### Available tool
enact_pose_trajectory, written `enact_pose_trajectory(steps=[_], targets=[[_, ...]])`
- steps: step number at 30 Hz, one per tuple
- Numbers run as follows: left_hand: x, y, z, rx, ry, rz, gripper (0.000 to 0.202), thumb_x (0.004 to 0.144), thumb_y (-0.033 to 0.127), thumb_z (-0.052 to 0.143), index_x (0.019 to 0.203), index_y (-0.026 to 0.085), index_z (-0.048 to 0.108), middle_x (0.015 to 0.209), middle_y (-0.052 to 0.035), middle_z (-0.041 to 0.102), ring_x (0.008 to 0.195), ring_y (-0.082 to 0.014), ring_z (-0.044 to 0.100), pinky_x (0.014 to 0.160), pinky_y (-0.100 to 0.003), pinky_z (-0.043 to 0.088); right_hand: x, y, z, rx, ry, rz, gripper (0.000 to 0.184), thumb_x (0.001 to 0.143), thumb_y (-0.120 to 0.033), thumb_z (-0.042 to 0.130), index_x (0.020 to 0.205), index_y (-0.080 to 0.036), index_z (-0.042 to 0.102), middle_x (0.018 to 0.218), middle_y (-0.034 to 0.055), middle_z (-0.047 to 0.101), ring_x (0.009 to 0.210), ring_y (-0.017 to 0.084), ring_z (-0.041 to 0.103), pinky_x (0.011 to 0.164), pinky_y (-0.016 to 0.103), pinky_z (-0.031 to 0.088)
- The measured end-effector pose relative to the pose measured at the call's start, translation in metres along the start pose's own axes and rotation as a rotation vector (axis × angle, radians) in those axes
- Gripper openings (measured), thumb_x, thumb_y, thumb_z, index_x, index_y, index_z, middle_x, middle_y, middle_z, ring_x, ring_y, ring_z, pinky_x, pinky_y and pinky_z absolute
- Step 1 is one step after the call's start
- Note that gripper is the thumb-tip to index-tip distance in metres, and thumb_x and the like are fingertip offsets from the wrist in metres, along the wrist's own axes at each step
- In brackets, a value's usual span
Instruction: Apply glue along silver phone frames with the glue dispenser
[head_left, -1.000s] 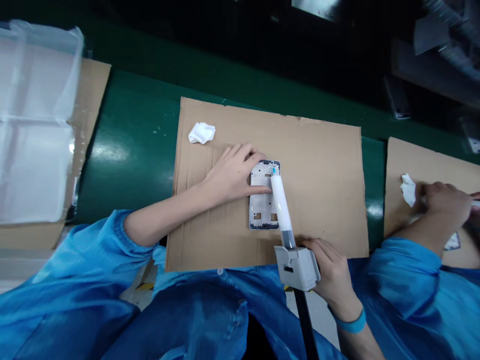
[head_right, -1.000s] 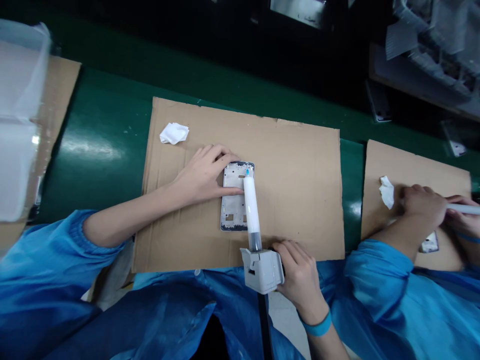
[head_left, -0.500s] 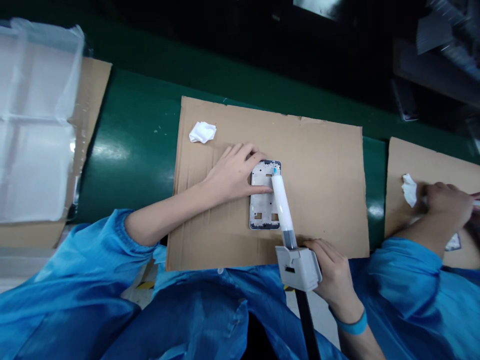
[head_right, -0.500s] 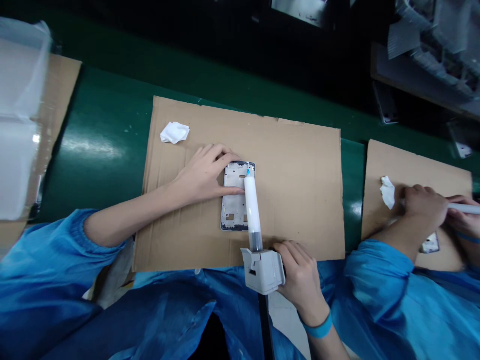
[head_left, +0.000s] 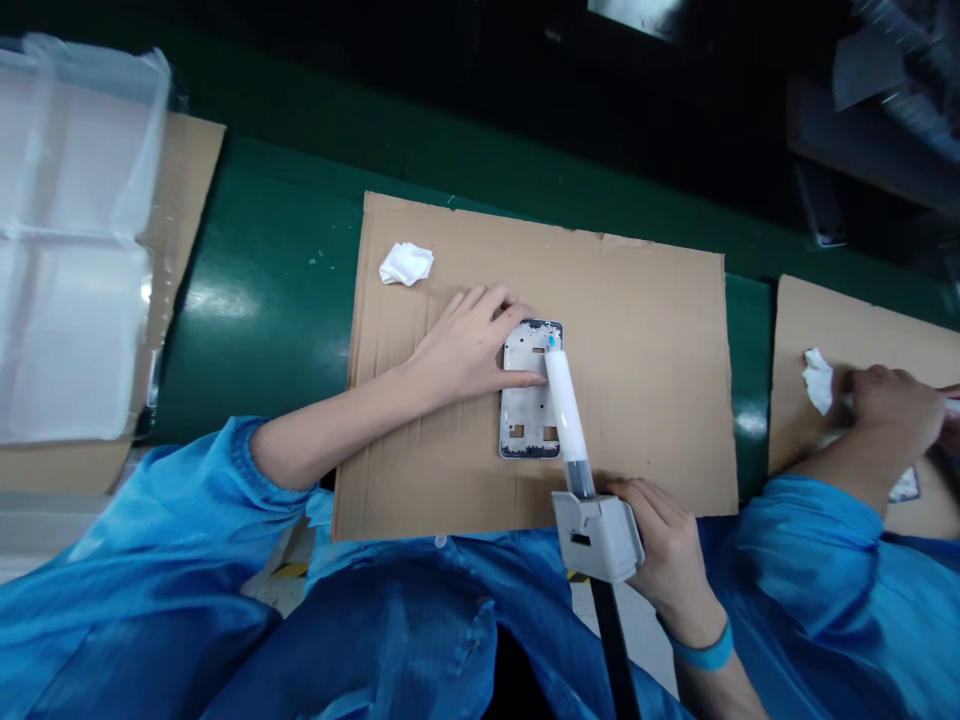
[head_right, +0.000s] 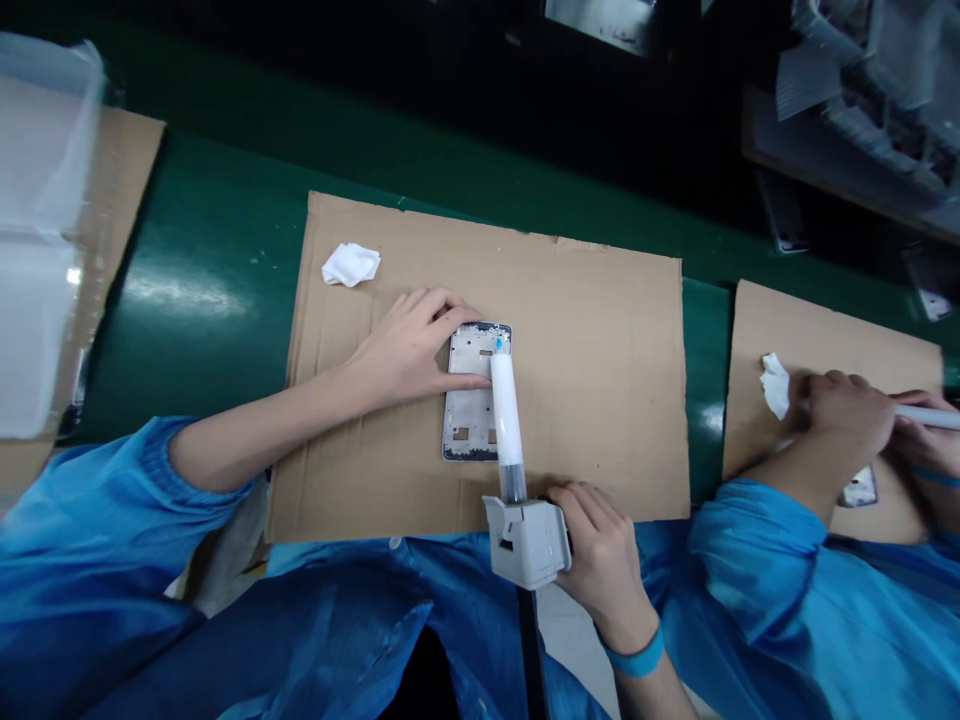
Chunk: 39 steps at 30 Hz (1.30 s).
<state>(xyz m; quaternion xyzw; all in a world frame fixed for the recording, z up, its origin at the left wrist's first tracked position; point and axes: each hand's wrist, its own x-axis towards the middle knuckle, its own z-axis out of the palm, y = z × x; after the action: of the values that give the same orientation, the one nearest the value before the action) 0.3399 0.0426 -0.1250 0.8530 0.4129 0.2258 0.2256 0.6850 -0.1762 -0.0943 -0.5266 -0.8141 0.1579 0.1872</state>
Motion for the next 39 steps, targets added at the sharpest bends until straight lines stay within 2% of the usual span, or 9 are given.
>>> enact_pose_trajectory(steps=[8, 16, 20, 24, 29, 33, 39], targets=[[0.001, 0.002, -0.003, 0.009, -0.028, -0.014, 0.082, 0.105, 0.08, 0.084, 0.158, 0.018, 0.073, 0.147, -0.0193, 0.072, 0.133, -0.0415, 0.066, 0.117, -0.057, 0.054, 0.005, 0.001, -0.005, -0.027, 0.004, -0.06, 0.02, 0.112, -0.043, 0.08, 0.124, -0.027, 0.078, 0.112, 0.0096, 0.08, 0.098, 0.021, 0.082, 0.073, 0.043, 0.073], [0.0, 0.004, -0.004, -0.011, -0.018, -0.011, 0.077, 0.106, 0.079, 0.082, 0.156, 0.022, 0.073, 0.147, -0.0174, 0.072, 0.132, -0.0398, 0.067, 0.117, -0.055, 0.054, -0.005, 0.01, 0.001, -0.016, -0.036, 0.021, 0.019, 0.113, -0.049, 0.075, 0.123, -0.033, 0.079, 0.111, 0.0099, 0.08, 0.099, 0.024, 0.083, 0.077, 0.049, 0.072], [0.0, 0.003, -0.003, -0.003, -0.026, -0.017, 0.077, 0.105, 0.078, 0.084, 0.156, 0.022, 0.073, 0.147, -0.0178, 0.072, 0.132, -0.0402, 0.067, 0.118, -0.055, 0.054, -0.009, 0.014, 0.002, -0.012, -0.051, 0.028, 0.023, 0.116, -0.052, 0.072, 0.125, -0.033, 0.082, 0.11, 0.0117, 0.078, 0.098, 0.024, 0.079, 0.075, 0.05, 0.07], [0.001, 0.003, -0.003, 0.002, -0.029, -0.021, 0.079, 0.104, 0.077, 0.085, 0.157, 0.02, 0.072, 0.147, -0.0182, 0.072, 0.133, -0.0411, 0.067, 0.119, -0.057, 0.054, -0.01, 0.015, 0.002, 0.0, -0.057, 0.044, 0.025, 0.117, -0.051, 0.069, 0.123, -0.032, 0.084, 0.109, 0.0145, 0.077, 0.096, 0.028, 0.08, 0.073, 0.054, 0.069], [0.0, 0.004, -0.004, -0.014, -0.034, -0.019, 0.076, 0.105, 0.076, 0.084, 0.157, 0.021, 0.072, 0.148, -0.018, 0.072, 0.133, -0.0407, 0.067, 0.119, -0.057, 0.053, -0.002, 0.011, 0.001, -0.004, -0.046, 0.015, 0.021, 0.114, -0.051, 0.077, 0.121, -0.032, 0.08, 0.112, 0.0119, 0.08, 0.1, 0.024, 0.081, 0.076, 0.049, 0.073], [0.001, 0.004, -0.004, -0.013, -0.039, -0.023, 0.077, 0.104, 0.075, 0.086, 0.157, 0.021, 0.072, 0.148, -0.0178, 0.071, 0.134, -0.0405, 0.066, 0.119, -0.055, 0.053, 0.01, 0.004, -0.003, -0.011, -0.019, -0.041, 0.015, 0.113, -0.04, 0.077, 0.123, -0.029, 0.078, 0.109, 0.0102, 0.082, 0.097, 0.022, 0.083, 0.075, 0.043, 0.074], [0.001, 0.005, -0.004, 0.002, -0.043, -0.023, 0.078, 0.106, 0.075, 0.084, 0.159, 0.02, 0.071, 0.149, -0.0169, 0.071, 0.135, -0.0398, 0.066, 0.12, -0.055, 0.053, 0.023, -0.009, -0.006, -0.026, 0.041, -0.1, 0.015, 0.109, -0.034, 0.074, 0.118, -0.022, 0.073, 0.107, 0.011, 0.082, 0.09, 0.025, 0.084, 0.069, 0.039, 0.071]])
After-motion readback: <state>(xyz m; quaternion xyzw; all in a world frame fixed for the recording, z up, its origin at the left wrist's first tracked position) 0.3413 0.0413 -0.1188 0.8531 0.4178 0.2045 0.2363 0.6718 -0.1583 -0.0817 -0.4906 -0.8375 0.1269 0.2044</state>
